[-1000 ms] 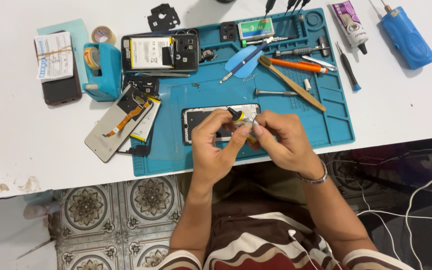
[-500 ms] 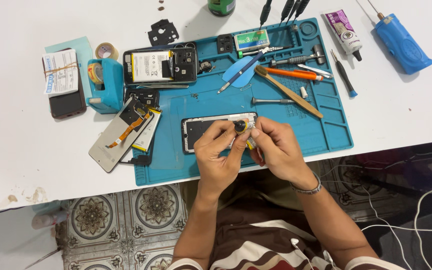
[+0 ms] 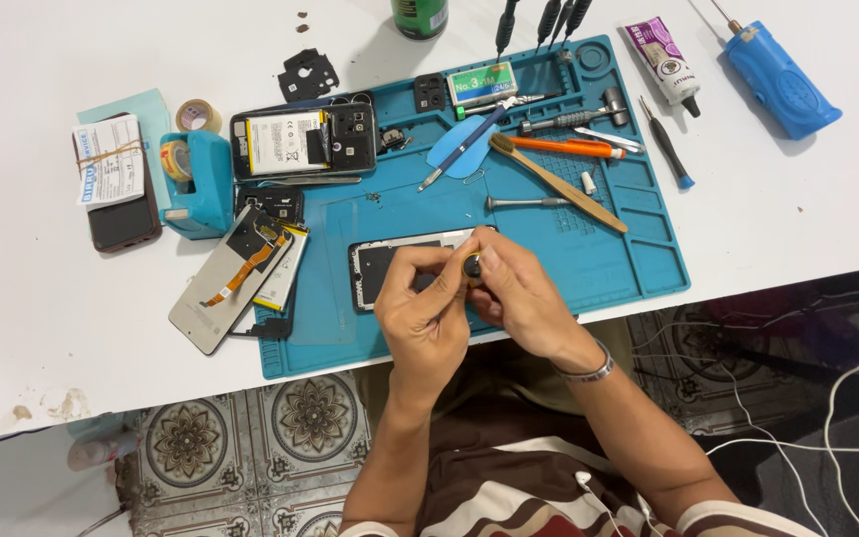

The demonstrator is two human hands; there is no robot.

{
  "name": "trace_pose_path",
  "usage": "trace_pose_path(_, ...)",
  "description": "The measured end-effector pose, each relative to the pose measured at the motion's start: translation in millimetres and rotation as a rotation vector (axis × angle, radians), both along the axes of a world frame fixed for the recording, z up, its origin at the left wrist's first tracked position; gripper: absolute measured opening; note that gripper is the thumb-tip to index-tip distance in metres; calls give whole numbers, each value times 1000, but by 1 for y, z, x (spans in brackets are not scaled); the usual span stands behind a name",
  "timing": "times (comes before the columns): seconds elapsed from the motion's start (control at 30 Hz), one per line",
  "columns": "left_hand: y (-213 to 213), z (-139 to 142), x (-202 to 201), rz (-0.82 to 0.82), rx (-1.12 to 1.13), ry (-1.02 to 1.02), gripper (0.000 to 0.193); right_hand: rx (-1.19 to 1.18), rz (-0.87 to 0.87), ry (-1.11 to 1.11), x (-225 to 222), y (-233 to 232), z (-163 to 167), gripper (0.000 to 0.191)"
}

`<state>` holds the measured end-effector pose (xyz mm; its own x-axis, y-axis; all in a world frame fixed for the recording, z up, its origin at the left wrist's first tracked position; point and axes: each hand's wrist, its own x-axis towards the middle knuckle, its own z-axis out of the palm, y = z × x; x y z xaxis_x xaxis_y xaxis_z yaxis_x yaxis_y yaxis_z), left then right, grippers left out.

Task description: The person applies adhesive from a small tube along the edges of a disassembled smartphone frame. They repeatedly squeeze the tube, wipe the nozzle, and reposition the phone while working on a blue mat with various tools and parts nearby.

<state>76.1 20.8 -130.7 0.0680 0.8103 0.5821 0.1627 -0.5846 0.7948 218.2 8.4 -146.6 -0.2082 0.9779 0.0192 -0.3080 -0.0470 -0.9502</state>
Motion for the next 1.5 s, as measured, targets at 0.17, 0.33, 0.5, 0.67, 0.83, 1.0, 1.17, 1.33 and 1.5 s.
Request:
trace_pose_path(0.17, 1, 6, -11, -131, -55, 11, 47, -113, 76, 162, 6, 5, -1, 38)
trace_pose_path(0.33, -1, 9, -24, -317, -206, -151, 41, -71, 141, 196, 8, 4, 5, 36)
trace_pose_path(0.5, 1, 4, -32, -323, -367, -315, 29, 125, 214, -32, 7, -2, 19, 40)
trace_pose_path(0.67, 5, 1, -34, -124, -267, -176, 29, 307, 114, -401, 5, 8, 31, 34)
trace_pose_path(0.83, 10, 7, -39, -7, -258, -47, 29, 246, 92, -273, -4, 16, 32, 31)
trace_pose_path(1.0, 27, 23, -58, -53, -271, 99, 28, 334, 87, -501, -9, 27, 48, 30)
trace_pose_path(1.17, 36, 41, -73, -73, -241, 184, 16, 461, 151, -898, -13, 46, 71, 26)
trace_pose_path(1.33, 56, 58, -83, -62, -287, 436, 15, 585, 128, -935, -25, 56, 75, 25)
trace_pose_path(1.5, 50, 61, -92, -33, -166, 544, 16, 554, 73, -809, -37, 45, 58, 23)
